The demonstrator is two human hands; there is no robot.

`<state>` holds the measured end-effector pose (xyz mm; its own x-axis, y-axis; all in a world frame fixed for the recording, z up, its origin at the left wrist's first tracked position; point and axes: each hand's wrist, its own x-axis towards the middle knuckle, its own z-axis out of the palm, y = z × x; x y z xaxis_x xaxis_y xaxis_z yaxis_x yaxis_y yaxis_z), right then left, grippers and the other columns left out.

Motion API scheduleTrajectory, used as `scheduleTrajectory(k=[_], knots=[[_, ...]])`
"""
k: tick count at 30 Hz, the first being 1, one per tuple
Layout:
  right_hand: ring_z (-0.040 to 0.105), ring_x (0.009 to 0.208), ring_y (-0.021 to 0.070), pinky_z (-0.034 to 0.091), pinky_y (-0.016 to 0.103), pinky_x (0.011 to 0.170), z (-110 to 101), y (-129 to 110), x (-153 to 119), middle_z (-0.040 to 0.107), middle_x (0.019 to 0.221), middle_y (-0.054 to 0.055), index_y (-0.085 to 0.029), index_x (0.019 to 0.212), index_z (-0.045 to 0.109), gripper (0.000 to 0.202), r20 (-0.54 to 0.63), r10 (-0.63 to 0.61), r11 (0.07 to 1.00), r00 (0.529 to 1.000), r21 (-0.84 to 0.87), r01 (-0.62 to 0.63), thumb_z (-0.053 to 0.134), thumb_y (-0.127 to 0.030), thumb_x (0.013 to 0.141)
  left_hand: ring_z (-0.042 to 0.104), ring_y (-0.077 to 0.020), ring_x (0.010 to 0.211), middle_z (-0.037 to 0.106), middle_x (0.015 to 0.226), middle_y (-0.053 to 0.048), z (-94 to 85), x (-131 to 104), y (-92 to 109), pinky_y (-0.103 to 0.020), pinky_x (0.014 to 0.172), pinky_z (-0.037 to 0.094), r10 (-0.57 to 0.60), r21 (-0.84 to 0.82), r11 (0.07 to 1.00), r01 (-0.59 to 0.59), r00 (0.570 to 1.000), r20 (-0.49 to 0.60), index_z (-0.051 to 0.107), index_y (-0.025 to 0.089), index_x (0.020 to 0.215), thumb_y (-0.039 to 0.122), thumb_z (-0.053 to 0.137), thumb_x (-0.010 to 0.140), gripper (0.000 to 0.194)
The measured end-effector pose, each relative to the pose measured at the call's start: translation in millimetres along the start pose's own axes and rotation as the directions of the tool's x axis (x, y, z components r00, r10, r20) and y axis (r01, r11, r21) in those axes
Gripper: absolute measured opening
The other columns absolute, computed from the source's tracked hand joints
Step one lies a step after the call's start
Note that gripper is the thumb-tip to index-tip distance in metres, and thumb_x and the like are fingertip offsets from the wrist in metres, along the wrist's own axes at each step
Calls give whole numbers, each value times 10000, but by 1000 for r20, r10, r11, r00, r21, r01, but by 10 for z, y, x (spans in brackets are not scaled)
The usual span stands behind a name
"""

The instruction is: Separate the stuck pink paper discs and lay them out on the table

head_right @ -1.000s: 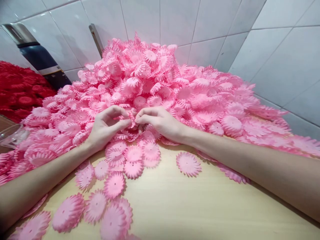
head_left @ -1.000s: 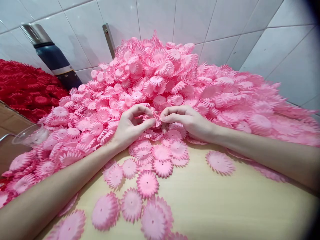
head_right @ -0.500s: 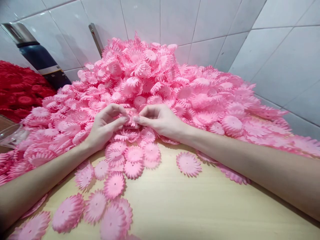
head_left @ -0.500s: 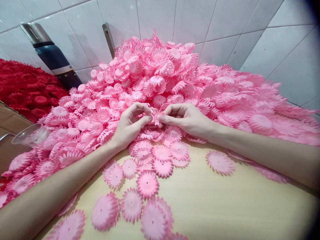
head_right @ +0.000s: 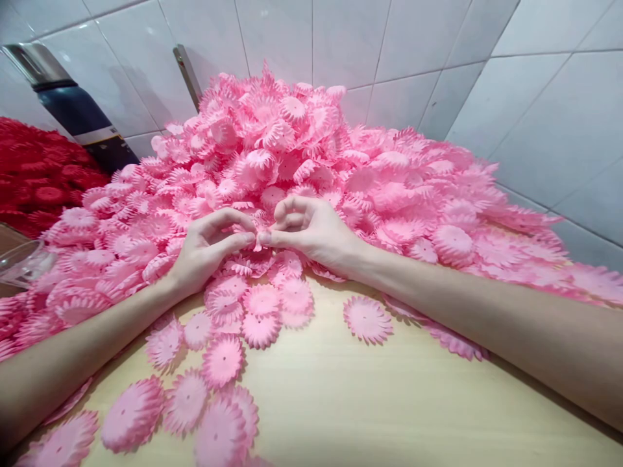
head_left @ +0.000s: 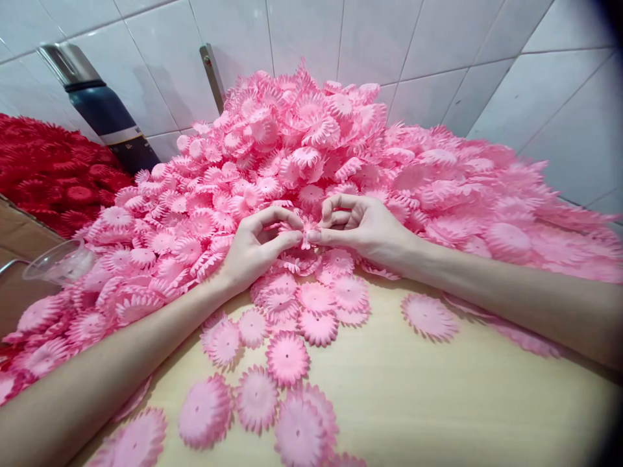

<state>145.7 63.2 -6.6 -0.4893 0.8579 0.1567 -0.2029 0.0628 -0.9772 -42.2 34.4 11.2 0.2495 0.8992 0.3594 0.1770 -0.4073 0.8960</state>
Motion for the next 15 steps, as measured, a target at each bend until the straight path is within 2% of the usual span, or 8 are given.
scheduleTrajectory(k=[9,15], knots=[[606,599,89,487,207,584,-11,2,2,596,613,-50,-178,735,512,355,-8,-20,998,1000,-57,20,836,-229,599,625,-123,700,679,792,-28,15,-43,16,-231,644,507,17,92,995,-25,996,86,659,147,797,284,720,736,162],[564,572,92,440,218,522,19,-28,-11,574,617,-42,-175,700,532,348,-34,-56,988,998,-147,51,830,-324,602,621,-133,701,679,782,-42,19,-36,-47,-250,662,510,-28,51,998,23,993,113,667,133,777,283,739,720,176]])
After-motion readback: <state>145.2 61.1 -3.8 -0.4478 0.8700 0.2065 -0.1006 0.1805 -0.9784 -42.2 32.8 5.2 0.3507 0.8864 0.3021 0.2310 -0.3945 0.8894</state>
